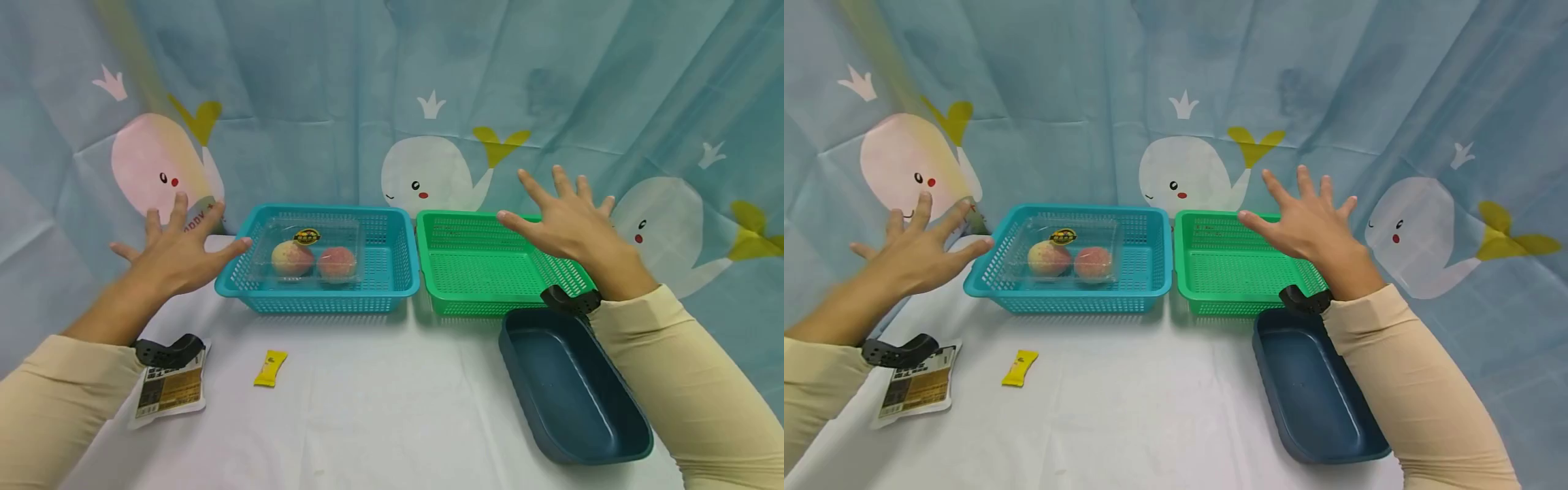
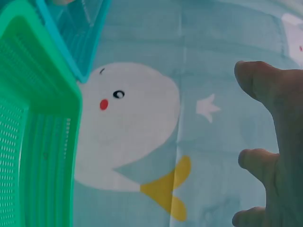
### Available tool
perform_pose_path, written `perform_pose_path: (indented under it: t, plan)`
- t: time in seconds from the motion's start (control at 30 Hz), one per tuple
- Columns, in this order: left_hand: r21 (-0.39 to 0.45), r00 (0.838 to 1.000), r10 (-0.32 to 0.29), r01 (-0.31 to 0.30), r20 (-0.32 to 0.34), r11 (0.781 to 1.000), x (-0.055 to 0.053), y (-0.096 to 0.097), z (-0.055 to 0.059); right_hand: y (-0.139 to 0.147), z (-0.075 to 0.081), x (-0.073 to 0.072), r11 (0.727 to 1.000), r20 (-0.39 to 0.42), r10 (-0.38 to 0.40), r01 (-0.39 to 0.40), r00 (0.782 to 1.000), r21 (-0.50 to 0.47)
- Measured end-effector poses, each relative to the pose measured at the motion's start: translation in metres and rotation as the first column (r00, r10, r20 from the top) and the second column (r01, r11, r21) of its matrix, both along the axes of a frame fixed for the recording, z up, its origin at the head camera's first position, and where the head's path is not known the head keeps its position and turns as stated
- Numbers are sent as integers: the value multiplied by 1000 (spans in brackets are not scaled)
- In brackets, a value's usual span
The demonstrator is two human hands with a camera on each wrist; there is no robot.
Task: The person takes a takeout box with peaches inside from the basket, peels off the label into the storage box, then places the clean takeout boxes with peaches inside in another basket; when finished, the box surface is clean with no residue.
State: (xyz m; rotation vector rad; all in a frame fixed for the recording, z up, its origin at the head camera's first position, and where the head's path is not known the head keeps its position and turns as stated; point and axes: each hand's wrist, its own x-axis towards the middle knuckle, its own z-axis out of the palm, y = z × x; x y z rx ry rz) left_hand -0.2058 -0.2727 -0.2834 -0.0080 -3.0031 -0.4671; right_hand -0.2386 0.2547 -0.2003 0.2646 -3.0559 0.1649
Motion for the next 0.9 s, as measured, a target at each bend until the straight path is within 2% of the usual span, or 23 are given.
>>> perform_pose_path:
  t: [0.4, 0.6, 0.77, 0.9]
  plan:
    - [46, 999, 5, -3, -38, 999, 0, -5, -19, -24, -9, -16, 996, -63, 91, -91, 994, 0]
    - [55, 997, 5, -1, -73, 998, -2, -4, -30, -37, -16, -26, 994, -70, 109, -109, 992, 4]
    - [77, 994, -10, 18, -107, 997, -3, -4, -40, -49, -21, -34, 992, -69, 120, -123, 990, -34]
    - [102, 994, -25, 36, -109, 994, -3, -4, -49, -58, -24, -40, 988, -60, 134, -139, 989, -75]
